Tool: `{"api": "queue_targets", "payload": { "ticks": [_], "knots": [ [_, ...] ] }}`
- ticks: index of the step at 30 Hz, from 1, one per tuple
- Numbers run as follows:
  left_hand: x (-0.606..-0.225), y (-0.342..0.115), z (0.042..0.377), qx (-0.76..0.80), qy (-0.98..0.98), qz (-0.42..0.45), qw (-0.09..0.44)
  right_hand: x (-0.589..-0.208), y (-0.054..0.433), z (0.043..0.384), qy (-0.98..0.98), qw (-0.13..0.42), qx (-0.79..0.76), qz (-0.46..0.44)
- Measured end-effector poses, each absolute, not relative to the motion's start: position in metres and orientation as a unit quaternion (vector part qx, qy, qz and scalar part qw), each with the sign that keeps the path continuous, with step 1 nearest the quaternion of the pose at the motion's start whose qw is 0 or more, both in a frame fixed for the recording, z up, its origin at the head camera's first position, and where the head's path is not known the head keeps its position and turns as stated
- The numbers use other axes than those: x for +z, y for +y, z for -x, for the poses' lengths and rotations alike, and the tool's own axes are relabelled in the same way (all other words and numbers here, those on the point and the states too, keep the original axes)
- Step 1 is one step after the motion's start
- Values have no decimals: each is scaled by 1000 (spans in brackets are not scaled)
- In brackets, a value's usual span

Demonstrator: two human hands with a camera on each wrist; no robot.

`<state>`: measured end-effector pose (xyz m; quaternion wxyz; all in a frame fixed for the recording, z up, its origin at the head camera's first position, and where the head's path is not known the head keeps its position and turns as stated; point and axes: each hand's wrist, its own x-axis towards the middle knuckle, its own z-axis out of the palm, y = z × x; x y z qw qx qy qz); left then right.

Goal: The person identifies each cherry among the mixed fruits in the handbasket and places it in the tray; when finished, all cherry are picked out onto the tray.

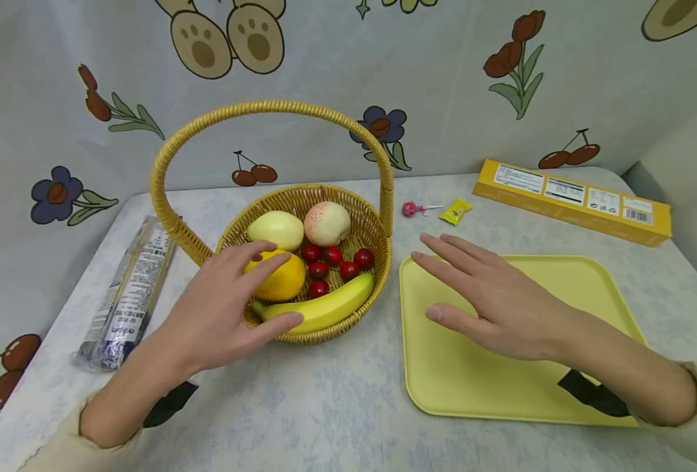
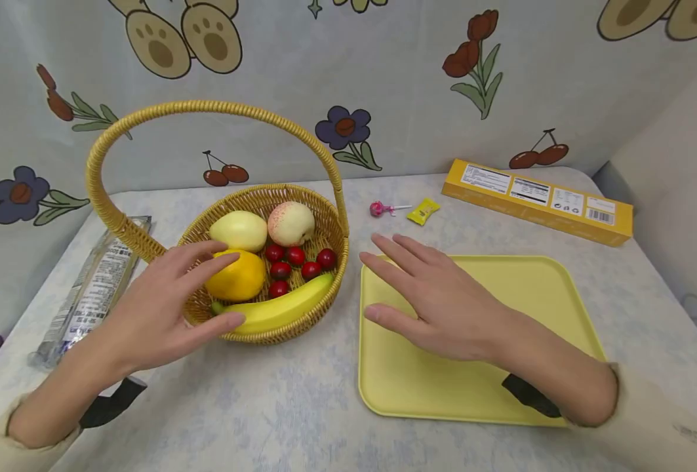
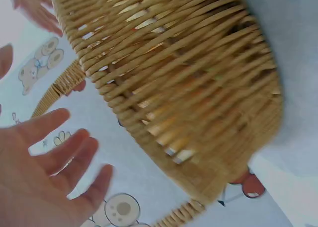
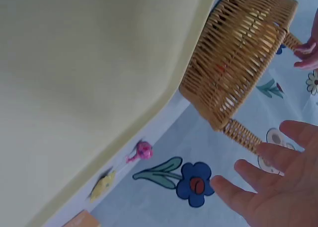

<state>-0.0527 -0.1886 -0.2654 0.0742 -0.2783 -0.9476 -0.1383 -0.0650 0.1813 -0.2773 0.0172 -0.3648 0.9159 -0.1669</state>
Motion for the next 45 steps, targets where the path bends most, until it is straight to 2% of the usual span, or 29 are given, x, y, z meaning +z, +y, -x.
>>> {"api": "queue_targets", "payload": {
  "ticks": [4,8,11,13,21,26,35,45],
  "knots": [
    [-274,-206,42,-207,-931,256,156,-279,168,65,901,-8,-208,380],
    [-283,-220,35,-249,-928,212,177,-277,149,71,884,-45,-246,394],
    [-292,-226,31,-272,-933,181,152,-275,132,80,871,-54,-267,409],
    [-298,-230,28,-289,-935,163,129,-274,119,87,865,-40,-278,417],
    [-315,-233,22,-353,-928,99,70,-281,66,127,853,99,-324,397],
    [-320,-231,22,-395,-914,77,51,-288,44,146,866,151,-288,381],
    [-320,-230,22,-435,-898,58,17,-298,25,159,874,196,-236,376],
    [-315,-228,21,-439,-898,37,4,-307,13,165,886,185,-179,386]
  ]
}}
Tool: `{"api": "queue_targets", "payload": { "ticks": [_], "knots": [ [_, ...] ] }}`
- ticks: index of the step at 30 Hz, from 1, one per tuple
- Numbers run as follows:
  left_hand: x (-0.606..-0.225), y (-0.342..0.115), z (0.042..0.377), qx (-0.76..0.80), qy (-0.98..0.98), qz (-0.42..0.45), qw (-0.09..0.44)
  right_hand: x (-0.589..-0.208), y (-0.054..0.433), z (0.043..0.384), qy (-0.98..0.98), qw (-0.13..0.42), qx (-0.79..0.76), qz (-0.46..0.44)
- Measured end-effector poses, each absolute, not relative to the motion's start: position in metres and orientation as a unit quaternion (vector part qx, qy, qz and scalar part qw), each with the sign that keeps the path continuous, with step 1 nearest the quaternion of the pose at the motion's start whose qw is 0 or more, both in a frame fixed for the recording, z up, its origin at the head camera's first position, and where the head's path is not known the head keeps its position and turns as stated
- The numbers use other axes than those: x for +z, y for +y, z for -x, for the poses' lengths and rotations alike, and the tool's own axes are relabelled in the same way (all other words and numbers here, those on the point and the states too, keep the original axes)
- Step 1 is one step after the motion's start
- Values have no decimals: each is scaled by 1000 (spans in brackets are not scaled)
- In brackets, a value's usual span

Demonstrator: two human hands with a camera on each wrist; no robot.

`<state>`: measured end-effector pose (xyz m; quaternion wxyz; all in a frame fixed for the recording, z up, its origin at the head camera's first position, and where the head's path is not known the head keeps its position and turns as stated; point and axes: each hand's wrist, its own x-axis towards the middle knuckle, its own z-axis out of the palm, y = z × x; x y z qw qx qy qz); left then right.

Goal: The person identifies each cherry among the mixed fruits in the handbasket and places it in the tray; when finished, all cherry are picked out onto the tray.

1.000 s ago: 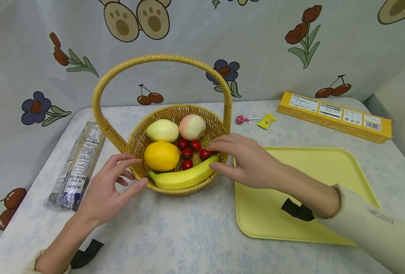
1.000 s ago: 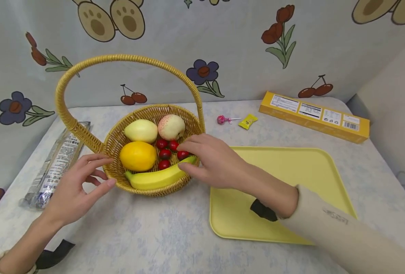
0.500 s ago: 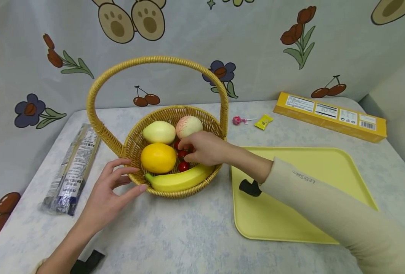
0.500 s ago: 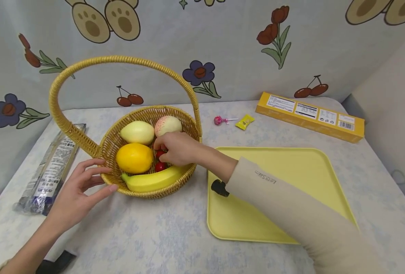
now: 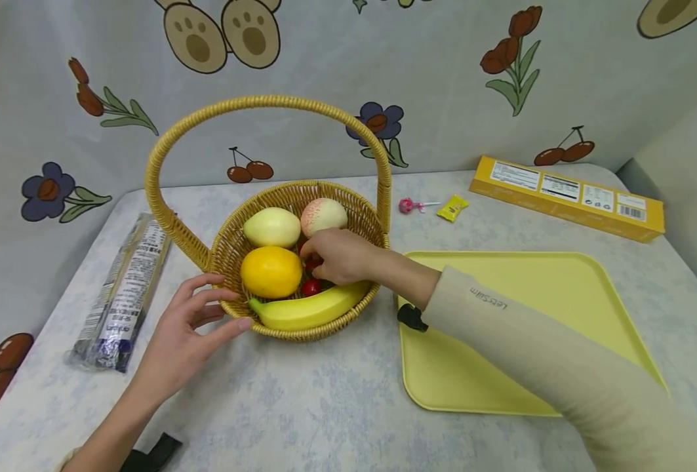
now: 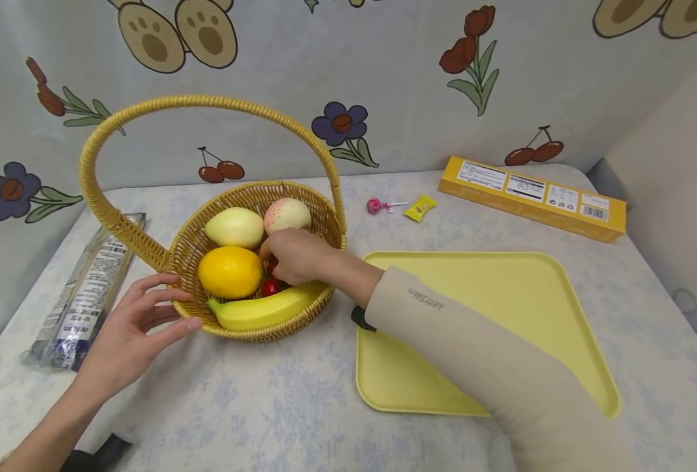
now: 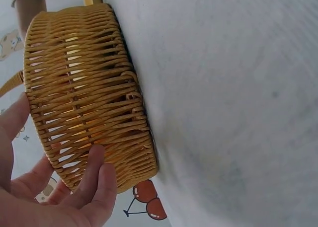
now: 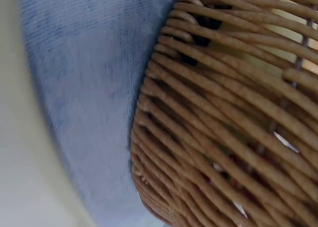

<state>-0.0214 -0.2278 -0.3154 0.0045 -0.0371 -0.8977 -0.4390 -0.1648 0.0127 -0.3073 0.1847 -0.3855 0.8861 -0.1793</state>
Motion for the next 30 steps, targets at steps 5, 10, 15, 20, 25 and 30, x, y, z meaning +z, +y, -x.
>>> {"api": "queue_targets", "payload": {
  "ticks": [5,10,15,20,25,30],
  "knots": [
    [-313,-227,22,-431,-902,36,0,-310,10,165,891,185,-160,383],
    [-312,-226,22,-425,-905,34,5,-311,9,165,891,186,-155,383],
    [-312,-226,22,-425,-905,29,0,-309,9,163,890,191,-156,383],
    [-310,-226,22,-425,-905,20,-9,-305,14,160,881,193,-183,391],
    [-311,-225,21,-431,-902,18,-5,-300,21,156,871,185,-229,394],
    [-312,-224,20,-436,-900,18,-1,-297,28,150,863,165,-263,399]
  ]
}}
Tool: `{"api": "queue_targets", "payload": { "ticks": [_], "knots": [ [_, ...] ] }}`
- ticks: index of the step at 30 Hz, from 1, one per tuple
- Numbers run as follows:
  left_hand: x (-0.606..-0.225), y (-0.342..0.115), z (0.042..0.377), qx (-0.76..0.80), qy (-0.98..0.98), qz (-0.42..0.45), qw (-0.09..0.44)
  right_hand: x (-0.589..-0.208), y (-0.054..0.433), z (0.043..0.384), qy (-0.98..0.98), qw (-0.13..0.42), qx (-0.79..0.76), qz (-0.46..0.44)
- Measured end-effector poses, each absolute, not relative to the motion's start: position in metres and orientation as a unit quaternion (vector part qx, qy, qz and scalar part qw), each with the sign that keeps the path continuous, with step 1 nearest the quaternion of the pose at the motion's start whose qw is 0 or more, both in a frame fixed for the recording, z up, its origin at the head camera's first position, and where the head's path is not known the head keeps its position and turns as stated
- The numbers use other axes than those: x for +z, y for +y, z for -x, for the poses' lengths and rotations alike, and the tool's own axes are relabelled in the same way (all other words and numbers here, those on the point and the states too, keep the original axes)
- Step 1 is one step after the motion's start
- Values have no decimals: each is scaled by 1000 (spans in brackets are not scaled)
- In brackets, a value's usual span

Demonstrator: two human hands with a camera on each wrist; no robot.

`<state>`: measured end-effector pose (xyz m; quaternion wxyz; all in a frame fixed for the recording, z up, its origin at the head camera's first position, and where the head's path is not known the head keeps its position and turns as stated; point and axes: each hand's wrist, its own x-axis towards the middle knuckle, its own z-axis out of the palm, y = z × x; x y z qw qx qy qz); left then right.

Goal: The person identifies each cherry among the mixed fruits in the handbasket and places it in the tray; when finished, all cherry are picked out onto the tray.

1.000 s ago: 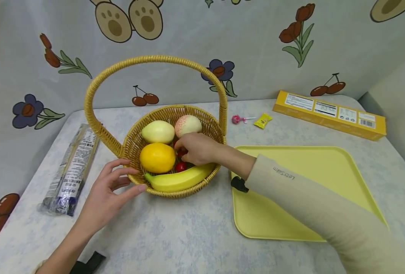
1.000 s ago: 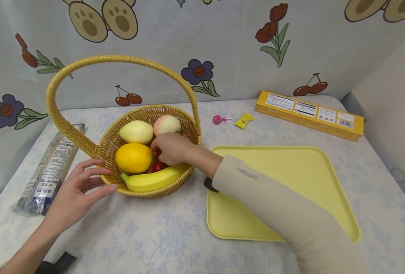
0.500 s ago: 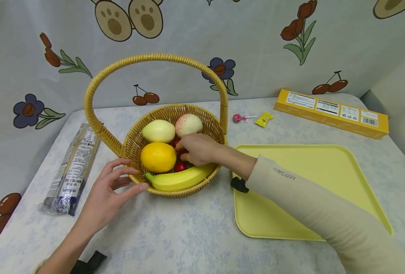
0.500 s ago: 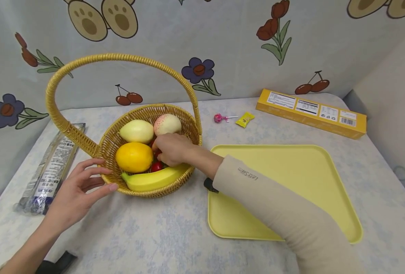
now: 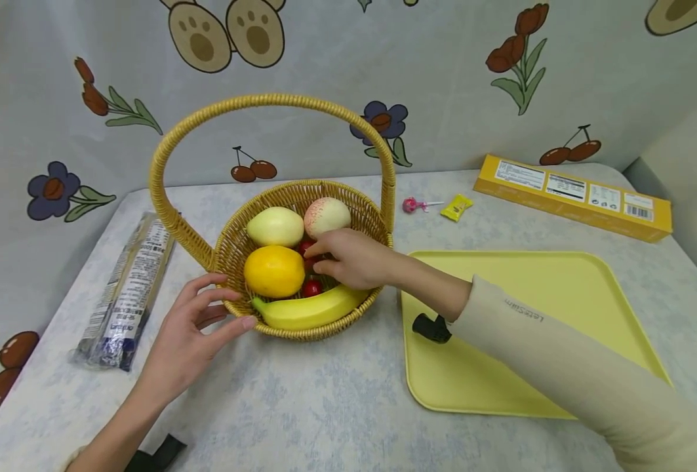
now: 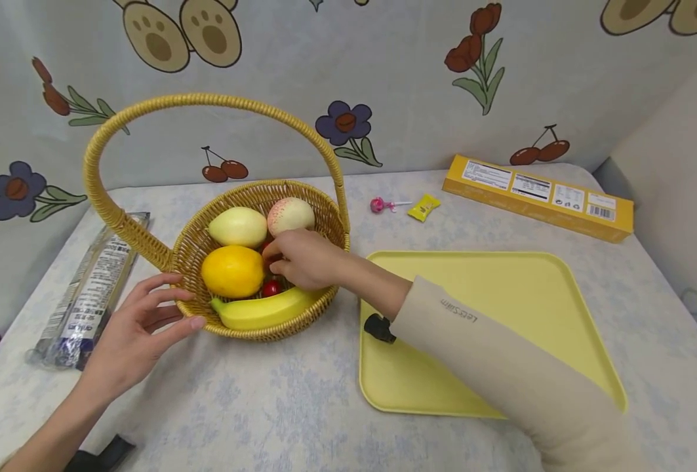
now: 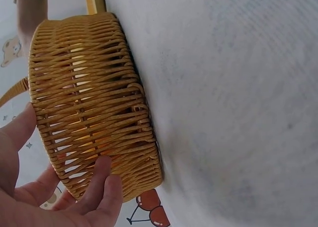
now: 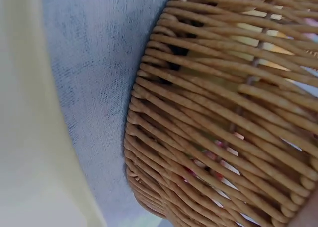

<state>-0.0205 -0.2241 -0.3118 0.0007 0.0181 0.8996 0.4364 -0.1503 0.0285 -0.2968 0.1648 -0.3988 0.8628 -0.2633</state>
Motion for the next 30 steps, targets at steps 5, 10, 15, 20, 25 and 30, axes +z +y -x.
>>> {"api": "queue_targets", "payload": {
  "ticks": [5,10,15,20,25,30],
  "knots": [
    [-314,-224,19,440,898,-22,-5,-291,38,142,853,127,-299,408],
    [-316,-223,19,444,896,-30,-14,-287,52,132,837,96,-350,410],
    [-316,-223,18,439,898,-25,-15,-280,68,123,820,65,-386,418],
    [-317,-222,17,436,900,-21,-26,-274,89,115,814,33,-391,429],
    [-318,-221,17,436,899,-20,-40,-272,116,107,835,21,-368,408],
    [-320,-222,17,441,896,-21,-39,-278,142,103,851,20,-360,382]
  ]
}}
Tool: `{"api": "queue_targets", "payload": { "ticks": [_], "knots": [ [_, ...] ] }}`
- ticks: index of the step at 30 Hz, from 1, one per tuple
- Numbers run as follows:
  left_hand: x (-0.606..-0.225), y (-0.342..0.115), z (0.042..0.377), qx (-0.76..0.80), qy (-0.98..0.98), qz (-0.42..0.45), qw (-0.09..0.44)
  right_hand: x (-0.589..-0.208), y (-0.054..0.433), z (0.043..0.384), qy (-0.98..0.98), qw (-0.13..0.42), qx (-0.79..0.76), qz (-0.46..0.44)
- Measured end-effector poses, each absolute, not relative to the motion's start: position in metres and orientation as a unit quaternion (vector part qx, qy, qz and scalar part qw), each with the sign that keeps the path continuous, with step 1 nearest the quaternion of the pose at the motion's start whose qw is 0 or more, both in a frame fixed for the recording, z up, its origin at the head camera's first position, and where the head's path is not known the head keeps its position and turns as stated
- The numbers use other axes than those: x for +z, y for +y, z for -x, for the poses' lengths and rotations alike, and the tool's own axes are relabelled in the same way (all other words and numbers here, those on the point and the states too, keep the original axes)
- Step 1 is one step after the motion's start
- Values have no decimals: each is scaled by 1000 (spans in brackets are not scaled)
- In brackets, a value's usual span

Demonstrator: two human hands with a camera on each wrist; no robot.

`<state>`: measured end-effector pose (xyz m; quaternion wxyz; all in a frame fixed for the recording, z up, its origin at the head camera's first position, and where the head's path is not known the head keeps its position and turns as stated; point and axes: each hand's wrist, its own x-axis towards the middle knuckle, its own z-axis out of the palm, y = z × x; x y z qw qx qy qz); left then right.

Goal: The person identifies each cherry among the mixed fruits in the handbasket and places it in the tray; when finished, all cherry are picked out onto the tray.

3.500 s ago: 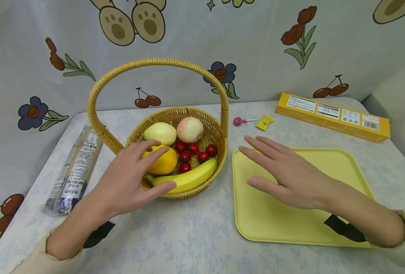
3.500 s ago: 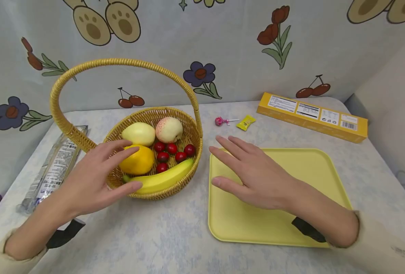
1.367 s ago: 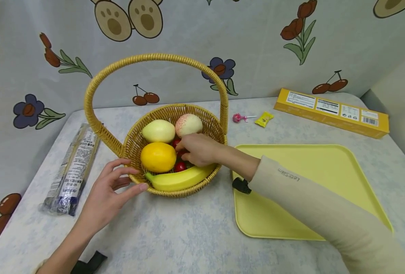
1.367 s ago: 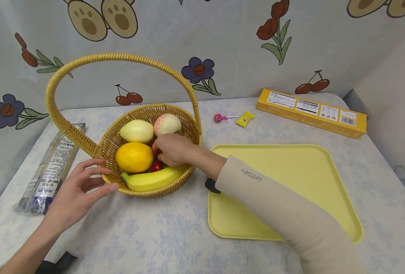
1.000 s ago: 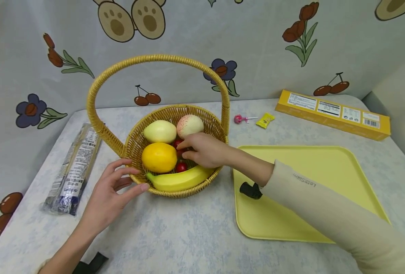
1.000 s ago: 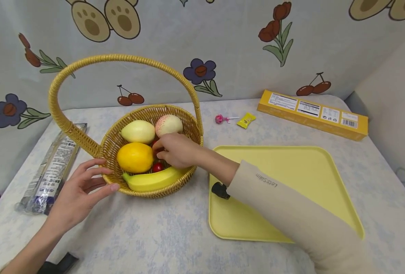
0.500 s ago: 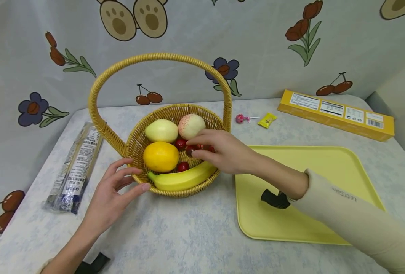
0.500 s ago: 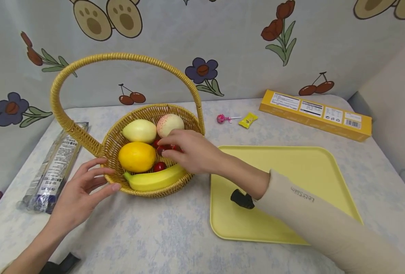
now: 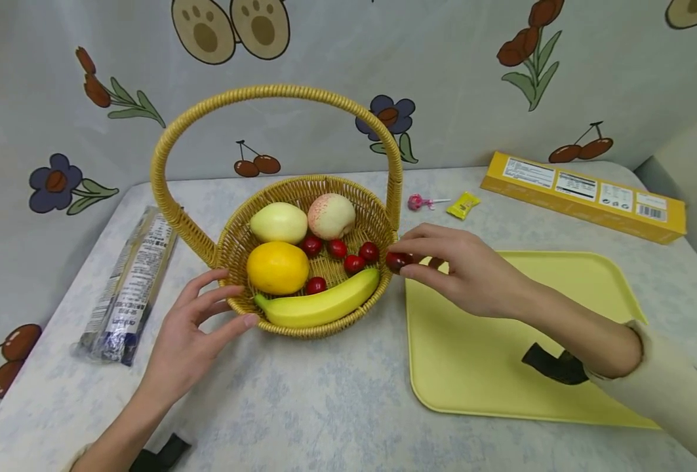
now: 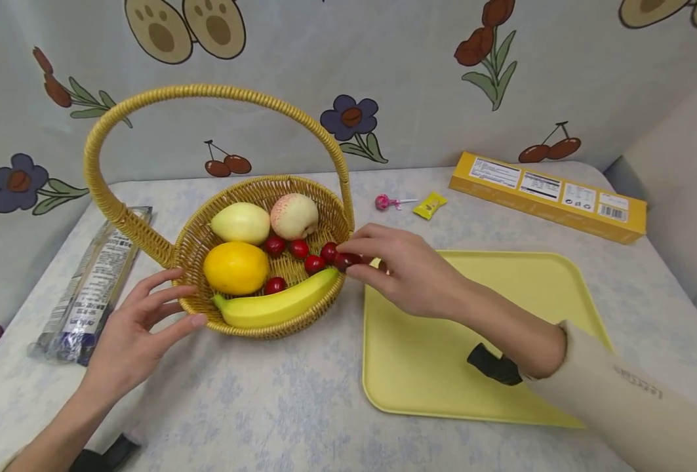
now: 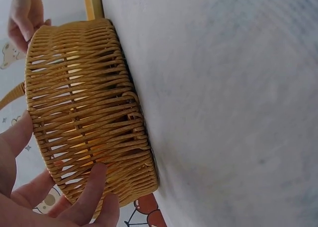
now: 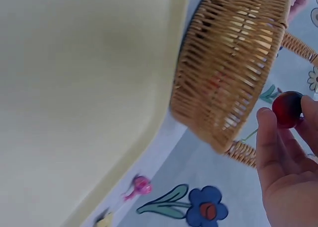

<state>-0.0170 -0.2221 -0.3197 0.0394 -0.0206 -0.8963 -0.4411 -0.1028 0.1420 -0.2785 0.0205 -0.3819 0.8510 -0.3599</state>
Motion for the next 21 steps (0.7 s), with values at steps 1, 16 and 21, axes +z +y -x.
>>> {"api": "queue_targets", "payload": {
  "ticks": [1,16,21],
  "knots": [
    [-320,-222,17,-442,-896,20,39,-281,147,102,853,19,-360,377],
    [-321,-224,18,-444,-895,23,38,-317,196,105,886,90,-321,323],
    [-321,-223,17,-441,-896,20,36,-326,199,107,887,103,-309,327]
  ]
}}
